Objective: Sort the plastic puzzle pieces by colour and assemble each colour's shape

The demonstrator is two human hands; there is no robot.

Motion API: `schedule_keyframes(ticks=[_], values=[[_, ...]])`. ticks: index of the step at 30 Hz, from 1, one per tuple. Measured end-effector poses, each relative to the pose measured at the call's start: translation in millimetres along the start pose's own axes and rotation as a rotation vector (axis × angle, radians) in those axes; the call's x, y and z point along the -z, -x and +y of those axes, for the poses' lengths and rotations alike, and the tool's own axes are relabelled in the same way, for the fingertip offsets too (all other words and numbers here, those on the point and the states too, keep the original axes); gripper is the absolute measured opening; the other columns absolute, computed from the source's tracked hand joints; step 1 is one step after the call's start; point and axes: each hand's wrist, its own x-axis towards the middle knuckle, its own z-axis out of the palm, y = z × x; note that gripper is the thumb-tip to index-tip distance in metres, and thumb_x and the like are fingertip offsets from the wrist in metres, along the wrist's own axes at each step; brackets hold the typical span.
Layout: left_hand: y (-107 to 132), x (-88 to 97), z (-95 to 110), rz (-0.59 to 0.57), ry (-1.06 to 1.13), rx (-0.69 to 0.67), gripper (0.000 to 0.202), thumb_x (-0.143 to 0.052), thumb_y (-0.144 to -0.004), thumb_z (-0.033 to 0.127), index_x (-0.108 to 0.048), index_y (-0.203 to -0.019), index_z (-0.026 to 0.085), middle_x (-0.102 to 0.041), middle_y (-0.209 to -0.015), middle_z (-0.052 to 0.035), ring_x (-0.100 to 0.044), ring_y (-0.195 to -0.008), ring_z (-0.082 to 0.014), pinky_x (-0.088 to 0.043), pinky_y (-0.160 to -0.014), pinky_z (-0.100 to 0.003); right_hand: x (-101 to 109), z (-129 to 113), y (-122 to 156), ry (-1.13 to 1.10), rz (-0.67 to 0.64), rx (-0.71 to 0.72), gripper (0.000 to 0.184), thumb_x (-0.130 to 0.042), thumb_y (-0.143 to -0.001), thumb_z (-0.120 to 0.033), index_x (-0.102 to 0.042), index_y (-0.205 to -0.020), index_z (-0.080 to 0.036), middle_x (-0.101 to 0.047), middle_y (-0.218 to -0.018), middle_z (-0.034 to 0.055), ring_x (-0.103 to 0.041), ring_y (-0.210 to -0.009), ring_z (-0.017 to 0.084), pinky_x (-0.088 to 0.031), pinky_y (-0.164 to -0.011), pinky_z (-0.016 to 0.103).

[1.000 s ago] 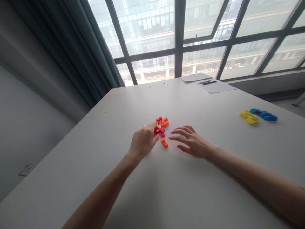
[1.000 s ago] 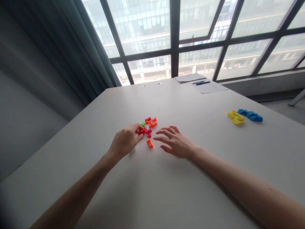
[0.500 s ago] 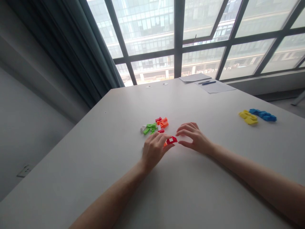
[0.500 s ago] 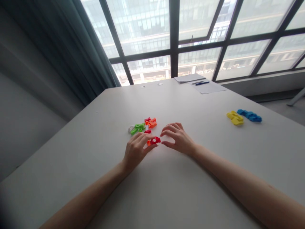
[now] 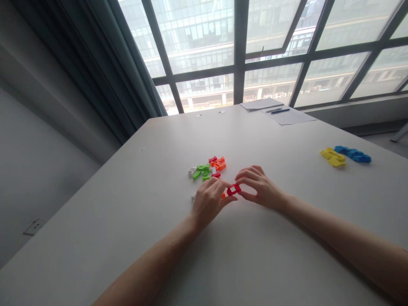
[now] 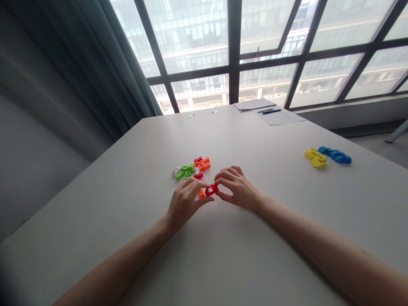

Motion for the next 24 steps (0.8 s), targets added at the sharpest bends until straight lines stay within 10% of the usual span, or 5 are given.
schedule_keyframes(ticks=[7,14,24], values=[[0,-0.5,-2,-0.018,0.011,0.012,0.025,-0.061,-0.089,0.037,-0.058,-0.105,0.018,-0.067,-0.09,-0.0062,-0.062,-0.087,-0.0201,-0.051,-0.078,-0.033,1,2,1,0.031,0.025,-0.047,0.012,-0.053,-0.092,-0.029,-0.06,-0.101,-0.025,-0.067,-0.104,0.0053,-0.058,-0.104,0.02,-0.036,-0.095,0.04],[2,-1.0,-4,-0.05,-0.077,0.049,0.027,-0.062,-0.088,0.028,-0.056,-0.112,0.017,-0.068,-0.098,-0.0077,-0.061,-0.097,-0.0237,-0.048,-0.086,-0.038,0,32,8,0.169,0.249,-0.434,0.022,-0.049,-0.093,-0.041,-0.063,-0.095,-0.025,-0.064,-0.108,0.0087,-0.056,-0.103,0.027,-0.038,-0.088,0.046],[1,-3.9,-1,-0.15,-0.14,0.137,0.041,-0.054,-0.079,0.007,-0.051,-0.118,0.017,-0.065,-0.102,-0.0078,-0.058,-0.103,-0.0241,-0.044,-0.093,-0.04,-3,51,16,0.282,0.127,-0.688,0.025,-0.053,-0.088,-0.043,-0.068,-0.086,-0.024,-0.064,-0.109,0.0097,-0.052,-0.107,0.032,-0.042,-0.083,0.05]])
